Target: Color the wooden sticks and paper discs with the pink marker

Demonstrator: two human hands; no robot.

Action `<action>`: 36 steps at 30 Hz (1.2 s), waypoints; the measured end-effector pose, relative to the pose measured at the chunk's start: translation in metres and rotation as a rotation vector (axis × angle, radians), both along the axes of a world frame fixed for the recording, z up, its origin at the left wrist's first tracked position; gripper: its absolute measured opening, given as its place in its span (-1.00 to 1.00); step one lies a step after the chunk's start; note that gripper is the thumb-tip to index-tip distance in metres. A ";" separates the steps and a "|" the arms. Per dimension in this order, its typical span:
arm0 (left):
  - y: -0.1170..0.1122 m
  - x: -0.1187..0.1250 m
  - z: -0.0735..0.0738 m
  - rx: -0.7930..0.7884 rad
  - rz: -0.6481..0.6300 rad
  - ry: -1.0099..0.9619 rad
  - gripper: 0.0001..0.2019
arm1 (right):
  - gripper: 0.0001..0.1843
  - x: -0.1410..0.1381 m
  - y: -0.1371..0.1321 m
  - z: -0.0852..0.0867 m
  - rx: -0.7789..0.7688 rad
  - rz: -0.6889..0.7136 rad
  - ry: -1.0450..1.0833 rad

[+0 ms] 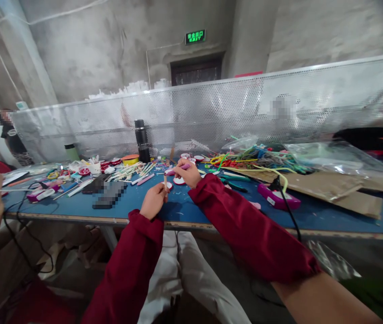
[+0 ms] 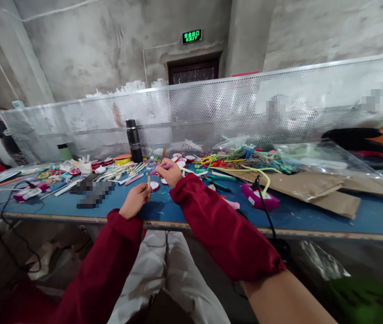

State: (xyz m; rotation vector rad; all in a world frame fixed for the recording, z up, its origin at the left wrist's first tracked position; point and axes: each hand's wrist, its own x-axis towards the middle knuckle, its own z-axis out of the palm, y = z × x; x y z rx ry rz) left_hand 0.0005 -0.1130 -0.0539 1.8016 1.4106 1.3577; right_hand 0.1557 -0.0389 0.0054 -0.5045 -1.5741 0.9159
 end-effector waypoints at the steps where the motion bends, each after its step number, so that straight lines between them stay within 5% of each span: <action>1: 0.000 0.000 0.000 0.001 0.001 0.001 -0.81 | -0.79 0.000 0.000 0.000 0.005 -0.001 -0.003; 22: 0.001 -0.001 -0.001 0.013 0.028 -0.009 -0.78 | -0.80 0.003 0.016 -0.006 0.037 -0.075 -0.013; 36: 0.001 -0.001 -0.002 0.013 -0.006 -0.011 -0.82 | -0.80 0.002 0.015 -0.007 0.019 0.005 -0.004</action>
